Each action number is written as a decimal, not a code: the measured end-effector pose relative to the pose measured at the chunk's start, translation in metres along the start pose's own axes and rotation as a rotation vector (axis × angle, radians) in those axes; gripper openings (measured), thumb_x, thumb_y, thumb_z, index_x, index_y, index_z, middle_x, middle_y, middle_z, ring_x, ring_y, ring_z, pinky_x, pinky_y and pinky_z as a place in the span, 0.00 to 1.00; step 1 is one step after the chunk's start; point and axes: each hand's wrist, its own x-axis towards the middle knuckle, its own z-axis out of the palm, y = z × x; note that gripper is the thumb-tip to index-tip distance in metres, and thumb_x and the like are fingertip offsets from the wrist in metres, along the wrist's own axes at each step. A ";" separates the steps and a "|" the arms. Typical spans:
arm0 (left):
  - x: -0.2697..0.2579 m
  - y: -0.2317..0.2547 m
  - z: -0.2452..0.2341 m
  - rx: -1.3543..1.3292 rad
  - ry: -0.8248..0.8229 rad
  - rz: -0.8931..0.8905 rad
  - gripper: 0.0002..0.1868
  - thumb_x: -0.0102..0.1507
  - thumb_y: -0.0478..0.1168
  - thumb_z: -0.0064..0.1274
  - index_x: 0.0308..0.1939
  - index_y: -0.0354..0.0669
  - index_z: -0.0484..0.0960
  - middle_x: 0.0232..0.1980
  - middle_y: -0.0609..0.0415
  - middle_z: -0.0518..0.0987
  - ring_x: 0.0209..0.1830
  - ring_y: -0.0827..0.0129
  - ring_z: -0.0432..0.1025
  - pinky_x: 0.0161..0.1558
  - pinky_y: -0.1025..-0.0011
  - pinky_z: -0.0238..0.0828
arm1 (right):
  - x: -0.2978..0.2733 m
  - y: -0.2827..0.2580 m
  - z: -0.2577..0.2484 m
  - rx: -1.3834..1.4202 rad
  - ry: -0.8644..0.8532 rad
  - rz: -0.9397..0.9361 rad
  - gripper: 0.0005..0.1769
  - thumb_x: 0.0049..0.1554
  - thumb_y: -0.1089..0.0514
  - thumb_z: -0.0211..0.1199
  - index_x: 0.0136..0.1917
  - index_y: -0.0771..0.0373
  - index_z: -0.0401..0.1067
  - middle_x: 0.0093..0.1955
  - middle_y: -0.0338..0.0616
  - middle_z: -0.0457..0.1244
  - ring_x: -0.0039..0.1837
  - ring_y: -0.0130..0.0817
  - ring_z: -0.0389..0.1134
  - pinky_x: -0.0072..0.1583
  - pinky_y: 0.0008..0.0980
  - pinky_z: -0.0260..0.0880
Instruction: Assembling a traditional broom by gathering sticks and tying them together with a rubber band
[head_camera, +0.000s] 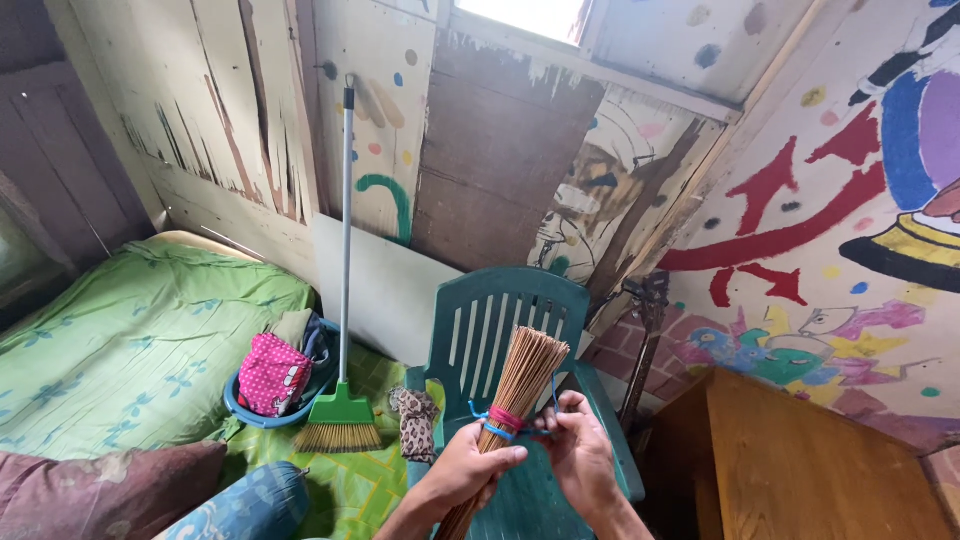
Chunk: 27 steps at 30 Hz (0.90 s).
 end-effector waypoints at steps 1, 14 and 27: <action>0.000 -0.001 0.001 -0.065 -0.067 0.013 0.22 0.63 0.42 0.66 0.52 0.41 0.71 0.24 0.59 0.70 0.12 0.75 0.65 0.15 0.73 0.62 | -0.005 -0.005 0.003 0.069 -0.008 0.041 0.13 0.54 0.66 0.49 0.53 0.56 0.61 0.38 0.40 0.57 0.45 0.34 0.63 0.51 0.37 0.67; -0.006 -0.005 0.000 -0.284 -0.214 -0.124 0.21 0.68 0.44 0.57 0.60 0.43 0.68 0.25 0.55 0.69 0.10 0.74 0.61 0.13 0.74 0.58 | -0.005 0.001 -0.022 -0.247 -0.041 -0.013 0.22 0.56 0.63 0.56 0.65 0.65 0.64 0.39 0.37 0.59 0.40 0.29 0.61 0.47 0.34 0.67; -0.012 -0.010 -0.009 -0.409 -0.320 -0.289 0.18 0.70 0.51 0.55 0.48 0.46 0.65 0.26 0.55 0.67 0.12 0.74 0.59 0.15 0.75 0.55 | -0.018 0.008 -0.028 -0.877 -0.385 0.347 0.18 0.62 0.53 0.67 0.59 0.67 0.75 0.46 0.36 0.66 0.47 0.20 0.62 0.50 0.23 0.66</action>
